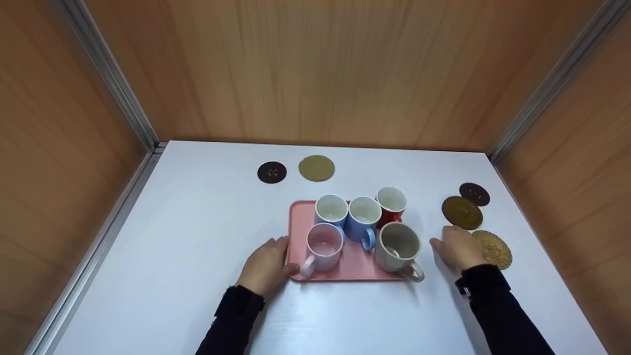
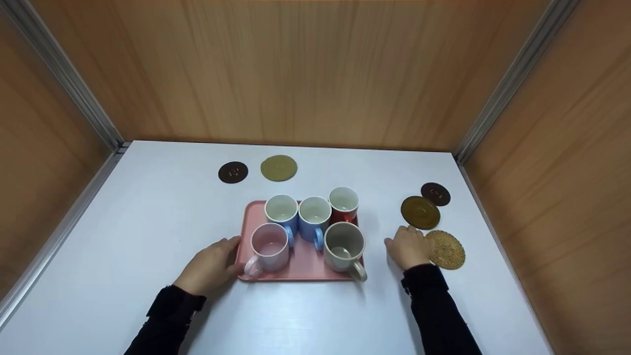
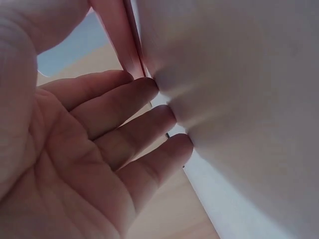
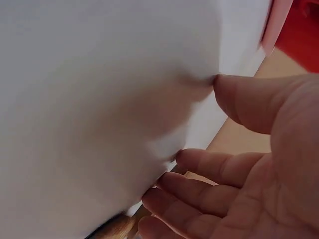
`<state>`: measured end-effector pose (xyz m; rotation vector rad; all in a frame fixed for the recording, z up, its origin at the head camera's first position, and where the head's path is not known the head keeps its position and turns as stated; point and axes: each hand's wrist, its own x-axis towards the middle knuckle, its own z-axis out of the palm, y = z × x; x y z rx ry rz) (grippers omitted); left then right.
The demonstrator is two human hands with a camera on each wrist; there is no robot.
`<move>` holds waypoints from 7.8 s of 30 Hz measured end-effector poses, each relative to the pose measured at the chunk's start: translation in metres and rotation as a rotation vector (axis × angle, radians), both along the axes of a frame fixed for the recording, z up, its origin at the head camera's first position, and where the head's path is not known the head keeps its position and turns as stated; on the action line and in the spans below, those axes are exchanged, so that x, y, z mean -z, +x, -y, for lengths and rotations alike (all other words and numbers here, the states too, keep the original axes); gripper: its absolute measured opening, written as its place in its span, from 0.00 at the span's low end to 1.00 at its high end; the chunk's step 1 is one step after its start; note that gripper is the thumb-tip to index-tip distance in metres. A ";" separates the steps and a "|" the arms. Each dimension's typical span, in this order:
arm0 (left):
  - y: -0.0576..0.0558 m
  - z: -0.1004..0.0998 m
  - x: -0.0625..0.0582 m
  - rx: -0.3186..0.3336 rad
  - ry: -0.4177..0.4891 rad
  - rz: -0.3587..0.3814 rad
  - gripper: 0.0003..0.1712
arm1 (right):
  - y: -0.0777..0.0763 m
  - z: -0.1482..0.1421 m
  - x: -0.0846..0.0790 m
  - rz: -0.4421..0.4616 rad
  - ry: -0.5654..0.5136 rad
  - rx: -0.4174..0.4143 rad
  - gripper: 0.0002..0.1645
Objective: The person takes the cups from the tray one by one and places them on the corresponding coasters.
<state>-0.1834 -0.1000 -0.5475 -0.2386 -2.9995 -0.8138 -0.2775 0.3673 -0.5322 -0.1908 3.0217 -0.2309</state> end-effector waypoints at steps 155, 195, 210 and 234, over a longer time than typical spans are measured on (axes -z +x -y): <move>0.011 -0.020 -0.009 0.032 0.008 0.055 0.44 | -0.121 0.037 -0.010 0.194 -0.392 -0.237 0.32; 0.011 -0.006 -0.002 -0.010 -0.025 0.001 0.43 | 0.067 -0.053 0.005 0.195 -0.093 0.117 0.58; 0.010 -0.002 -0.005 -0.017 -0.022 0.017 0.43 | 0.041 -0.051 0.003 0.086 0.031 0.016 0.45; 0.009 -0.002 -0.003 -0.016 -0.032 -0.003 0.43 | -0.067 0.017 -0.001 0.009 -0.008 -0.142 0.30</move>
